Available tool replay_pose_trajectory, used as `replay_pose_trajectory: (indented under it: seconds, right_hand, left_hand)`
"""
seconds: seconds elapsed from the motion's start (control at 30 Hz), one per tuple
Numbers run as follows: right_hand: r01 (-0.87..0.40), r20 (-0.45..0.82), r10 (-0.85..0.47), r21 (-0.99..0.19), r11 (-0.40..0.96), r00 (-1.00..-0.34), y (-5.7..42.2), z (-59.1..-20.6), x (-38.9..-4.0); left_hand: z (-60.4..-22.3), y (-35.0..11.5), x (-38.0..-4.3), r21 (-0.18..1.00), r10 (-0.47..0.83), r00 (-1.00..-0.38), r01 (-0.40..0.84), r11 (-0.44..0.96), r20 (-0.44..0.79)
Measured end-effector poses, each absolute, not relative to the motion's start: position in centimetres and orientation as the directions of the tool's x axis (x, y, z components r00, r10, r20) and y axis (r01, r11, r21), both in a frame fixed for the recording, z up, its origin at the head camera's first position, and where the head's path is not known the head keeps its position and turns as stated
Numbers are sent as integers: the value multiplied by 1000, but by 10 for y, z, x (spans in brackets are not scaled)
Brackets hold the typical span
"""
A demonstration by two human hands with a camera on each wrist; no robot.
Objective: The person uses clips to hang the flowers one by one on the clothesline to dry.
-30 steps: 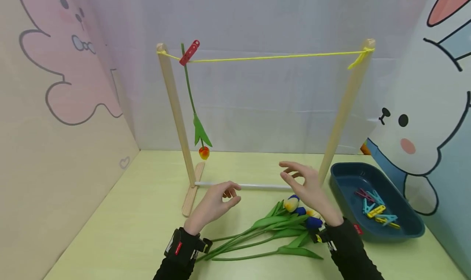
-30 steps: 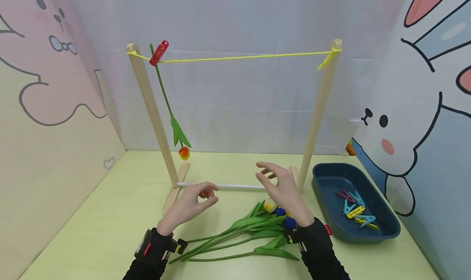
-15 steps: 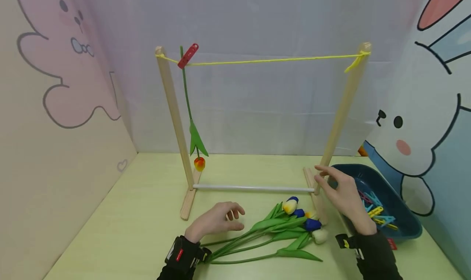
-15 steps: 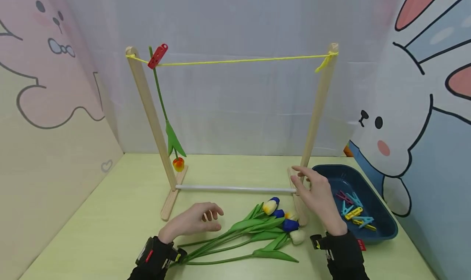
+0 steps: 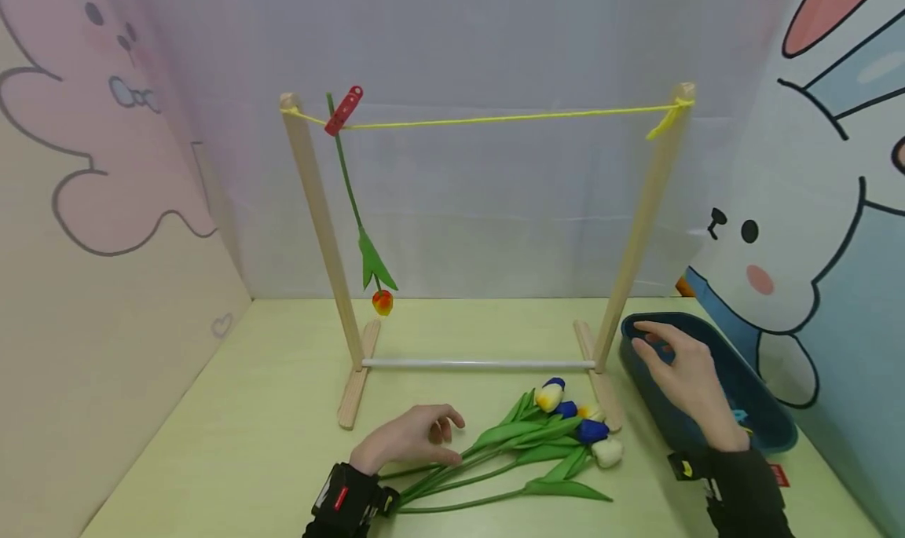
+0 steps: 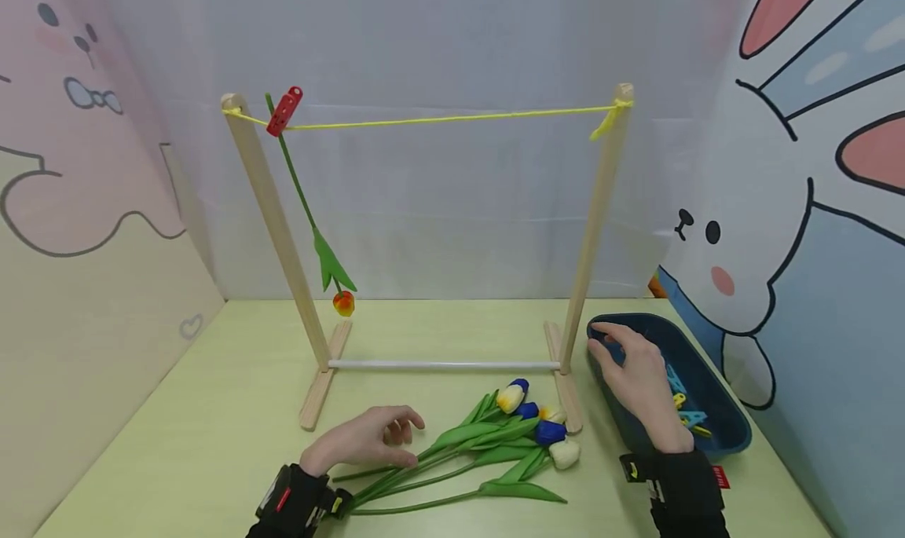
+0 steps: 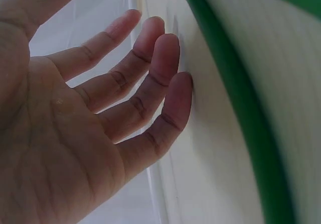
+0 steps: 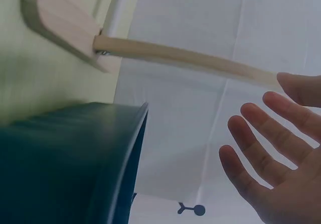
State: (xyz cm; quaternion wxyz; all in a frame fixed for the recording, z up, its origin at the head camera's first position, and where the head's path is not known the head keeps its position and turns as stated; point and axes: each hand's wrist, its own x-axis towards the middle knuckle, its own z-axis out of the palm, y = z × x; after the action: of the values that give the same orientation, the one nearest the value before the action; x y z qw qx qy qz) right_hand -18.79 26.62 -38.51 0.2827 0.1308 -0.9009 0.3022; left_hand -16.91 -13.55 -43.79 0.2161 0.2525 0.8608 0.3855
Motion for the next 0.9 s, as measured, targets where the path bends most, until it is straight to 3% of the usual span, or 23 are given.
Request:
replay_pose_trajectory:
  seconds: [0.27, 0.53, 0.7, 0.9]
  right_hand:
    - [-305, 501, -40, -459, 835, -865, 299, -381, -191]
    - [-193, 228, -105, -408, 893, -968, 333, -368, -202]
    - [-208, 113, -179, -360, 909, -977, 343, -362, -219]
    - [-191, -128, -241, -313, 930, -962, 353, -361, -243]
  left_hand:
    - [-438, -137, -169, 789, 596, -773, 220, 574, -218]
    - [-434, -137, -169, 792, 586, -768, 180, 584, -257]
    - [-435, -138, -170, 788, 588, -763, 178, 589, -267]
    - [-437, -139, -171, 790, 599, -755, 186, 584, -265]
